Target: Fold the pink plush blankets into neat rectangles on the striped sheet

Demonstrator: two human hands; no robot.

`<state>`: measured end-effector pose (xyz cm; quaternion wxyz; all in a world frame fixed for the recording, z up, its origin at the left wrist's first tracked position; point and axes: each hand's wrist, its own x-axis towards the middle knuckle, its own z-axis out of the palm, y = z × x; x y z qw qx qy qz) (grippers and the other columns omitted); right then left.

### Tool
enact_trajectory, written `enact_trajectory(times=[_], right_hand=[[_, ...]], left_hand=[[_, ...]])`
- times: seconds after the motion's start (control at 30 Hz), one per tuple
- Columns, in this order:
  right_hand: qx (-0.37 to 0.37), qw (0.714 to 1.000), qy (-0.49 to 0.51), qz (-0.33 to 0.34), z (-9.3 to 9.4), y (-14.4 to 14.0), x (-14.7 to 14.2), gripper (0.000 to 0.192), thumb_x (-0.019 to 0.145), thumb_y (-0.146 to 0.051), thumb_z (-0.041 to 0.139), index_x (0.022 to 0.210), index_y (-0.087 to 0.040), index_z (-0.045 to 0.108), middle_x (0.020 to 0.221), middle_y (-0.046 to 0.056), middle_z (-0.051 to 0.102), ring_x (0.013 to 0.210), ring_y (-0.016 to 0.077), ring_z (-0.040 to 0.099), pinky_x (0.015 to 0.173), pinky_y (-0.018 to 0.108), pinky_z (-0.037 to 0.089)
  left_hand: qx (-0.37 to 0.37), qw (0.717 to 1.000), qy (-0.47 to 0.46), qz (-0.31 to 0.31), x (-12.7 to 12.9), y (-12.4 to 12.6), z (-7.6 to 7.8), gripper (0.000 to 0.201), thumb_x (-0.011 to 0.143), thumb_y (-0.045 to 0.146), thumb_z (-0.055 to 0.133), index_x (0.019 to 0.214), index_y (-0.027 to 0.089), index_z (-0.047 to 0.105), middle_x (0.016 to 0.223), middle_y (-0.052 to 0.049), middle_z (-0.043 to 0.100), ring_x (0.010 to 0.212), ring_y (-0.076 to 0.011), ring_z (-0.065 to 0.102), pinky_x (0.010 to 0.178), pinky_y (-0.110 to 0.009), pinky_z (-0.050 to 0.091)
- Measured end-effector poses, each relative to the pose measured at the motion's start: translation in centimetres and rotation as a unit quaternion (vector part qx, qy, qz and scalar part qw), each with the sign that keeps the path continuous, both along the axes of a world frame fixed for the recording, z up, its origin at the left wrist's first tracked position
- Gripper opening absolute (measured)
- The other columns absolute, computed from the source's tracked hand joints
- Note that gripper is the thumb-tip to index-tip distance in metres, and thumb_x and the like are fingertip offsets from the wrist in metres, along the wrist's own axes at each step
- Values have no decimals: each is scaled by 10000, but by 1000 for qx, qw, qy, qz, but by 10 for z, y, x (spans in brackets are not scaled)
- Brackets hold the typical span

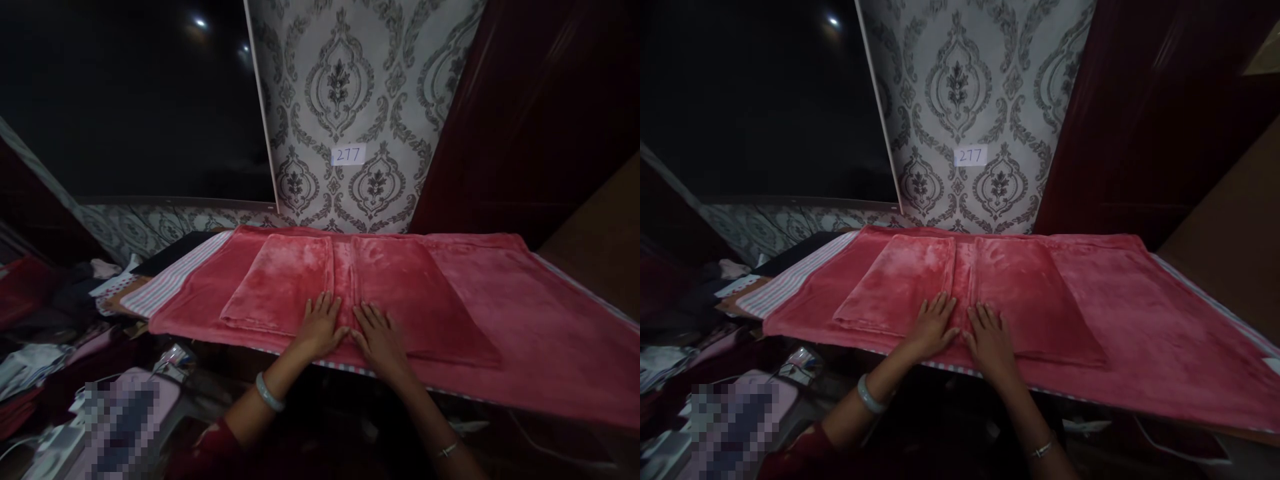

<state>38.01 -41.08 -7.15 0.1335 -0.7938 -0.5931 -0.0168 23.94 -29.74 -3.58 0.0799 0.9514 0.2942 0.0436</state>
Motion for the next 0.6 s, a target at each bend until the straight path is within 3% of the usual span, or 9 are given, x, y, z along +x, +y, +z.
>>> enact_trajectory(times=[0.17,0.3,0.4,0.5,0.6], right_hand=[[0,1000,0,5,1,-1,-8,569,1021,-389,384,1542,-166,439,1622,116,347,1519,279,288,1231,527,220],[14,1000,21,7,-3,-5,-10,556,1005,-358,410,1521,-160,472,1611,109,369,1507,281,318,1222,525,260],[54,996,61,39,-8,-7,-3,521,986,-341,433,1461,-159,550,1550,132,467,1456,283,411,1197,530,319],[126,981,120,82,-8,-2,7,476,995,-312,389,1386,-168,620,1417,147,611,1326,273,562,1130,518,424],[178,964,159,119,4,19,12,482,1006,-284,340,1392,-184,611,1364,137,651,1272,257,604,1095,500,469]], left_hand=[[64,998,-1,-1,-1,-9,-15,658,1001,493,411,1538,113,422,1658,-222,242,1557,-369,158,1236,-633,170],[46,999,-19,2,-1,-12,-14,617,993,446,467,1526,137,448,1653,-212,261,1547,-365,202,1232,-621,215],[18,999,-51,4,-6,-21,-12,578,963,342,535,1491,111,493,1626,-223,324,1534,-366,243,1235,-585,248],[-39,992,-114,-37,-18,-31,-7,498,926,247,568,1408,126,585,1526,-191,501,1474,-339,389,1215,-535,322],[-111,962,-234,-90,-32,-26,3,353,966,206,467,1224,200,707,1265,-102,717,1225,-235,642,1083,-404,488]])
